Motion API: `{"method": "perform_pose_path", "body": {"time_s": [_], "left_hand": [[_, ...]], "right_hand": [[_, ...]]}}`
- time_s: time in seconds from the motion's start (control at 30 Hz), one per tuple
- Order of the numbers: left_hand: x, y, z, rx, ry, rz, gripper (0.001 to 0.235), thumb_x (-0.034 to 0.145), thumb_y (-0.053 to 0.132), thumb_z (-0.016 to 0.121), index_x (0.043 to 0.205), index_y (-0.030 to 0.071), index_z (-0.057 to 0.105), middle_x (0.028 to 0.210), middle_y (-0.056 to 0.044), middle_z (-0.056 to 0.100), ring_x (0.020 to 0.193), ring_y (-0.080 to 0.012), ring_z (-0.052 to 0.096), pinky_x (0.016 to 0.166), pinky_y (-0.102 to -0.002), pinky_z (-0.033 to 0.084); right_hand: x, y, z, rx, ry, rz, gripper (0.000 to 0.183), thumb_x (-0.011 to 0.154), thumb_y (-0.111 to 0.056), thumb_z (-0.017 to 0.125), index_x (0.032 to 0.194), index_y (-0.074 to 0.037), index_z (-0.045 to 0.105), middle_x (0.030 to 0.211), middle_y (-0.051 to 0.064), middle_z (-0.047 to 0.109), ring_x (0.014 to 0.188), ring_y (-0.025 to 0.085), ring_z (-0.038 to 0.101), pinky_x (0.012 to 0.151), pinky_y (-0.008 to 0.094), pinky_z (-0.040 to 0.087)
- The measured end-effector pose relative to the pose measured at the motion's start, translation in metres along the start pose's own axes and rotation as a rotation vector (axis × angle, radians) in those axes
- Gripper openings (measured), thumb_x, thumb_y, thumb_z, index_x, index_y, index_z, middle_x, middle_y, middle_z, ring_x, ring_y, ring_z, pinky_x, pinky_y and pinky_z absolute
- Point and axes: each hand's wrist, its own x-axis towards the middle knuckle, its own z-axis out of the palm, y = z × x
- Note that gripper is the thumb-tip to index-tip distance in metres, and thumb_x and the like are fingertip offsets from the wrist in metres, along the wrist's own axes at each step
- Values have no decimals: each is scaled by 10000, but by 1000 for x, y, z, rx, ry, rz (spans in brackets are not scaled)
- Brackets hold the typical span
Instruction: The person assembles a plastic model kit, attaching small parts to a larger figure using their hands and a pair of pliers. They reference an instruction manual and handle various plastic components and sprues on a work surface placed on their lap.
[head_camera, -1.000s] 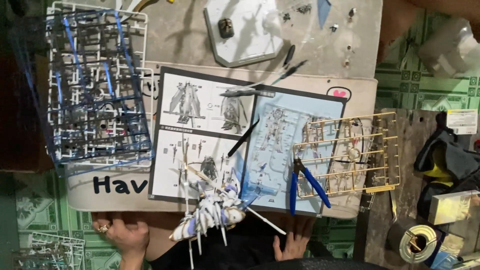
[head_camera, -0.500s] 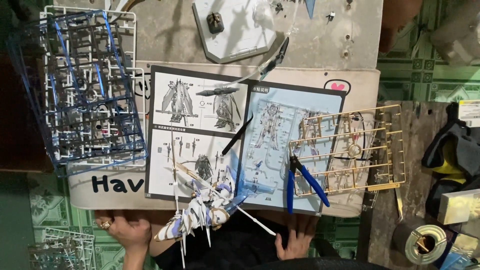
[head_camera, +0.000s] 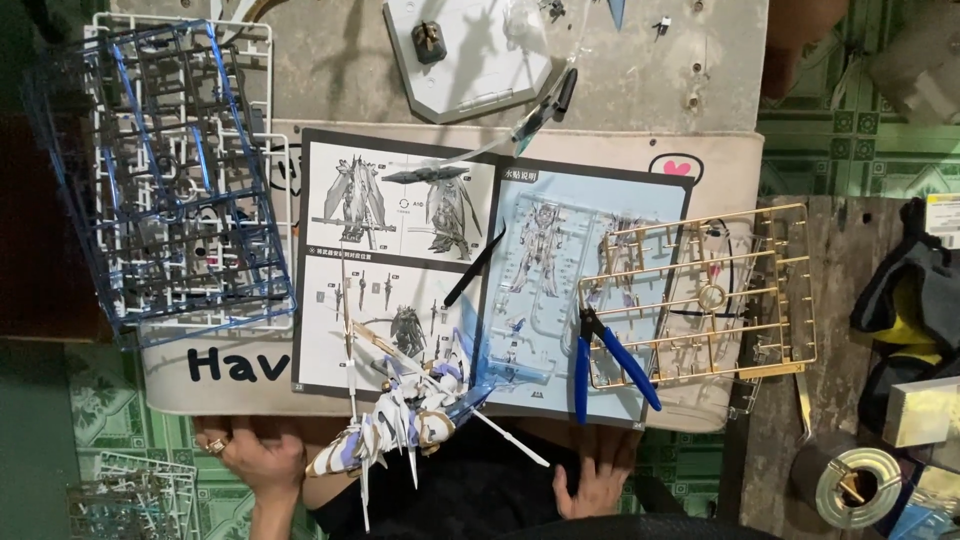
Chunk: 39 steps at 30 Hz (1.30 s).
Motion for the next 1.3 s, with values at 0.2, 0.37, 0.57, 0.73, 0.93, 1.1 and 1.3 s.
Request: {"method": "perform_pose_path", "body": {"time_s": [0.2, 0.37, 0.57, 0.73, 0.93, 1.1, 1.3], "left_hand": [[-3, -6, 4, 10, 71, 85, 392, 688, 133, 462, 949, -142, 561, 790, -263, 508, 922, -447, 420, 1130, -603, 211], [6, 9, -4, 0, 53, 49, 503, 696, 65, 447, 1106, -203, 564, 334, -71, 344, 501, -367, 377, 1168, -484, 151], [-5, -16, 10, -13, 50, 19, 496, 705, 58, 441, 1116, -185, 573, 431, -18, 288, 388, -231, 286, 557, -371, 396], [-1, -7, 13, 43, 139, 70, 399, 646, 66, 533, 985, -142, 560, 719, -208, 425, 638, -367, 375, 639, -458, 370], [7, 15, 5, 23, 173, 104, 231, 628, 67, 583, 748, -95, 469, 1143, -382, 454, 979, -478, 380, 893, -561, 346], [23, 45, -18, -27, 246, 183, 426, 644, 57, 560, 1029, -113, 624, 1404, -291, 411, 1242, -470, 371, 1063, -519, 304], [4, 29, -6, -37, 256, 84, 344, 732, 130, 646, 1019, -53, 594, 1269, -274, 483, 1195, -469, 404, 1031, -514, 357]], "right_hand": [[1, -1, -2, 30, -3, -38, 675, 741, -318, 581, 1364, -93, 452, 1547, 231, 216, 1426, 546, 143, 1105, 684, 181], [-30, 30, 31, -70, -18, 9, 457, 720, -364, 632, 1015, -15, 604, 1137, 260, 466, 1110, 527, 419, 1004, 653, 307], [7, -4, -6, 28, 22, -68, 650, 727, -302, 608, 1297, -15, 487, 1518, 265, 248, 1398, 562, 185, 1084, 682, 200], [-17, 21, 22, -71, -9, 24, 492, 751, -345, 610, 1138, -41, 598, 1197, 246, 447, 1105, 485, 395, 968, 574, 326], [15, 4, 1, -152, 36, -46, 539, 750, -382, 593, 1178, -56, 565, 1165, 211, 426, 1075, 480, 373, 946, 575, 333], [52, -30, -37, -104, 178, -158, 524, 687, -242, 653, 1200, -146, 607, 1334, 191, 478, 1201, 478, 430, 1015, 539, 387], [104, -112, -121, 320, 95, -299, 294, 719, -33, 668, 1011, -61, 682, 993, 56, 668, 917, 227, 614, 869, 342, 471]]}}
